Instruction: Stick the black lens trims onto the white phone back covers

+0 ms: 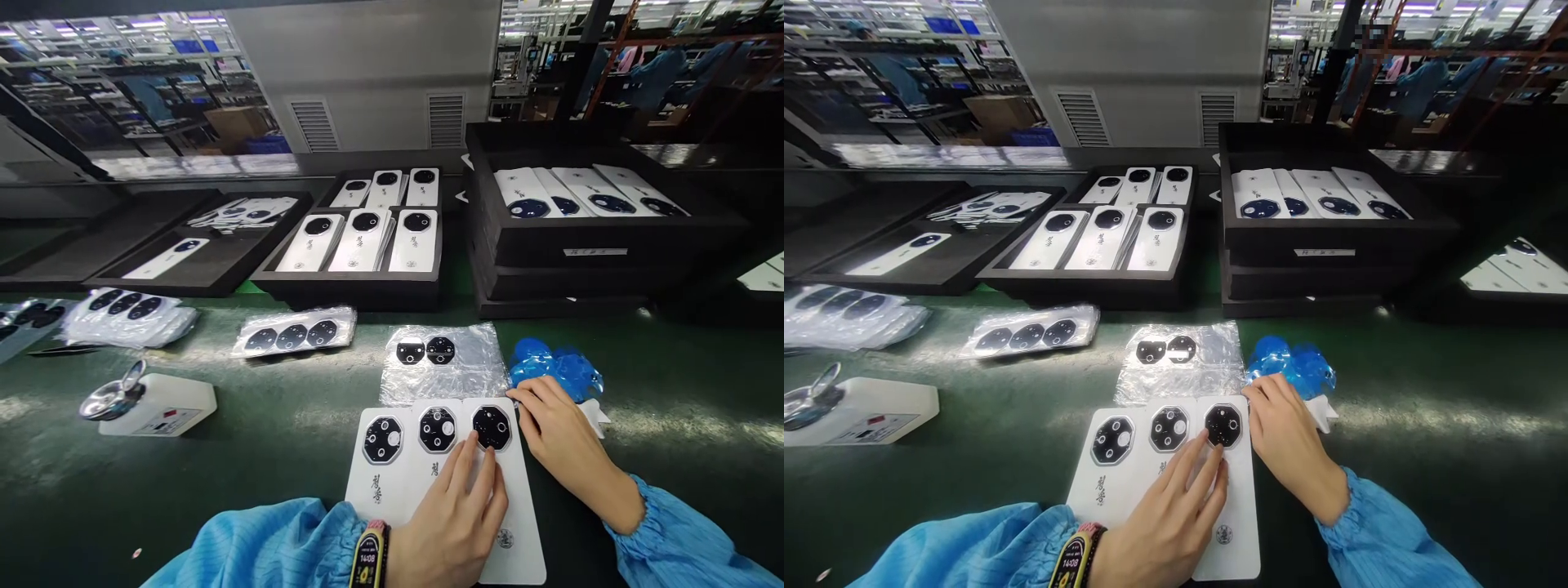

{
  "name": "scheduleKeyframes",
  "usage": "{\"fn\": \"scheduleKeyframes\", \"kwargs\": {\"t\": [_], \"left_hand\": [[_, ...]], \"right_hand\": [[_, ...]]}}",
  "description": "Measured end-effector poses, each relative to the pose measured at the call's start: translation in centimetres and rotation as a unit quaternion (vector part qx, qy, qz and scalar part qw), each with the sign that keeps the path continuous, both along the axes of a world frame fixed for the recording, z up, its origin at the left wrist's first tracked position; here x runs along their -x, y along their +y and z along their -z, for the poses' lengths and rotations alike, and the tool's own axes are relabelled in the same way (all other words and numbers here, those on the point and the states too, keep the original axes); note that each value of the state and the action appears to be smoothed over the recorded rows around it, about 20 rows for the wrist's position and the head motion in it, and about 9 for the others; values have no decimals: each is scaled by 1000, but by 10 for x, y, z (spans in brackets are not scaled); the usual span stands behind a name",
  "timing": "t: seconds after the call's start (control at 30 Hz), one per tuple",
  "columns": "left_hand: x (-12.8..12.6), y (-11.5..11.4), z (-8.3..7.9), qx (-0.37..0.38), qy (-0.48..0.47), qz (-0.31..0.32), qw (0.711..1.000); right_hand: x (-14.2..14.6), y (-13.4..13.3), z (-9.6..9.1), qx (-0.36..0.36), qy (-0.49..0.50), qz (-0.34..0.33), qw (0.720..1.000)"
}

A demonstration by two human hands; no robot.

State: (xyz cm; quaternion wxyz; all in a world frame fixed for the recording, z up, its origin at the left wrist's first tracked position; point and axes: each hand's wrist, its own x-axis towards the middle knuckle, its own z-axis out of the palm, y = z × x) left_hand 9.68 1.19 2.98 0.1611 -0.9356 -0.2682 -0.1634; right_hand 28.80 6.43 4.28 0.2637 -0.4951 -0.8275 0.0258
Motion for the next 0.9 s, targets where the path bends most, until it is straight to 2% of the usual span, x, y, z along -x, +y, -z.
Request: {"fn": "scheduleKeyframes", "kwargs": {"t": [0.17,0.27,0.33,0.4,0.47,0.5,0.57,0.63,0.67,0.7,0.77,0.8,0.83,0.87,0.9], "left_hand": [[1,-2,1,13,-3,-7,1000],[0,-3,2,9,-2,-6,1000],[-1,-4,1,7,-3,-7,1000],[-1,-5,-2,15,-24,-5,1000],[-1,-4,-9,55,-78,6,995],[1,-3,-14,87,-120,16,989],[5,4,-28,166,-217,28,962],[10,15,-43,269,-308,11,913],[11,21,-50,343,-347,-8,873],[13,27,-55,435,-379,-21,816],[14,35,-63,628,-410,-10,662],[13,37,-65,697,-413,7,586],[13,38,-67,744,-410,25,528],[13,37,-68,771,-406,39,489],[13,35,-70,785,-405,49,467]], "right_hand": [[6,-1,-3,64,70,14,995],[5,-1,-9,142,132,38,980],[3,0,-13,229,187,44,954],[1,0,-17,334,248,35,909],[-2,0,-22,411,296,25,862],[-3,0,-26,428,315,23,847],[-7,-2,-36,427,347,27,834],[-9,-6,-47,409,381,39,829],[-10,-10,-54,399,396,46,826],[-9,-14,-59,390,409,51,823],[-6,-22,-69,375,429,52,820],[-3,-27,-72,368,436,49,820],[0,-31,-75,363,440,47,820],[3,-35,-76,361,442,42,820],[6,-38,-78,363,445,37,818]]}}
